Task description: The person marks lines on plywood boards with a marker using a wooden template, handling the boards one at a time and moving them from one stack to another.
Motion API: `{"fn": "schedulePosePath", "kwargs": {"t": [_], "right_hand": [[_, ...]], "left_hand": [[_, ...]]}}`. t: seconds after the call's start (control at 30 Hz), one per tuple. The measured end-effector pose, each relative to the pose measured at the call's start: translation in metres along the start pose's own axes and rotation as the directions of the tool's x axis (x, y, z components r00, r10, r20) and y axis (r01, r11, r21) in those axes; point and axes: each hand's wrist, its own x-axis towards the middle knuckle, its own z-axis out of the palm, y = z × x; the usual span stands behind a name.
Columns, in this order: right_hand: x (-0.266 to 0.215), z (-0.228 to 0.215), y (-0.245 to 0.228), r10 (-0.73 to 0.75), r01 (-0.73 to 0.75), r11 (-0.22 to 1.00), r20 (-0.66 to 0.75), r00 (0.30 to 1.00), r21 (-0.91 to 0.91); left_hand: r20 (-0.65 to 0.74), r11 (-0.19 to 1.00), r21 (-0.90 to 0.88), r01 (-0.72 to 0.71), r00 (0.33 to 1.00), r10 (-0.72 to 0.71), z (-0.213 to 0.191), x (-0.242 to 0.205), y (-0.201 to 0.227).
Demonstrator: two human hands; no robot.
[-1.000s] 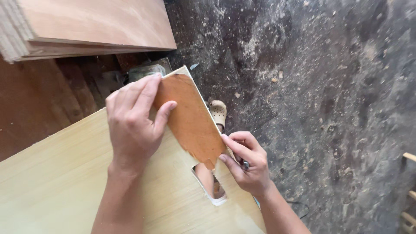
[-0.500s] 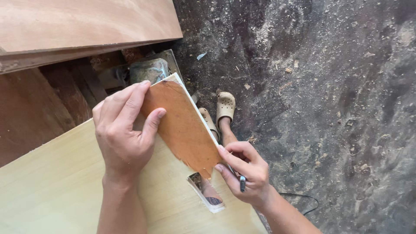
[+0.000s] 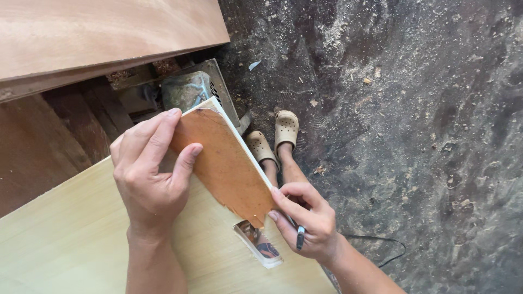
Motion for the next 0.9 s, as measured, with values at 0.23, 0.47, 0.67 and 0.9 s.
{"fn": "schedulePosePath", "kwargs": {"t": [0.23, 0.47, 0.67, 0.9], "right_hand": [[0.006, -0.003, 0.002, -0.073, 0.073, 0.996, 0.001, 0.997, -0.057], [0.011, -0.005, -0.002, -0.098, 0.098, 0.992, 0.005, 0.995, -0.077], [0.012, -0.006, 0.0, -0.094, 0.095, 0.993, 0.017, 0.995, -0.072], [0.013, -0.01, -0.002, -0.068, 0.072, 0.994, 0.053, 0.996, -0.076]], "left_hand": [[-0.002, 1.0, 0.001, 0.012, 1.0, -0.012, 0.0, -0.001, 0.0], [-0.014, 1.0, -0.012, 0.021, 1.0, -0.021, 0.001, -0.001, 0.0], [-0.016, 1.0, -0.014, 0.026, 1.0, -0.026, 0.001, -0.001, 0.001], [-0.013, 1.0, -0.004, 0.012, 1.0, -0.012, -0.001, 0.003, 0.002]]}}
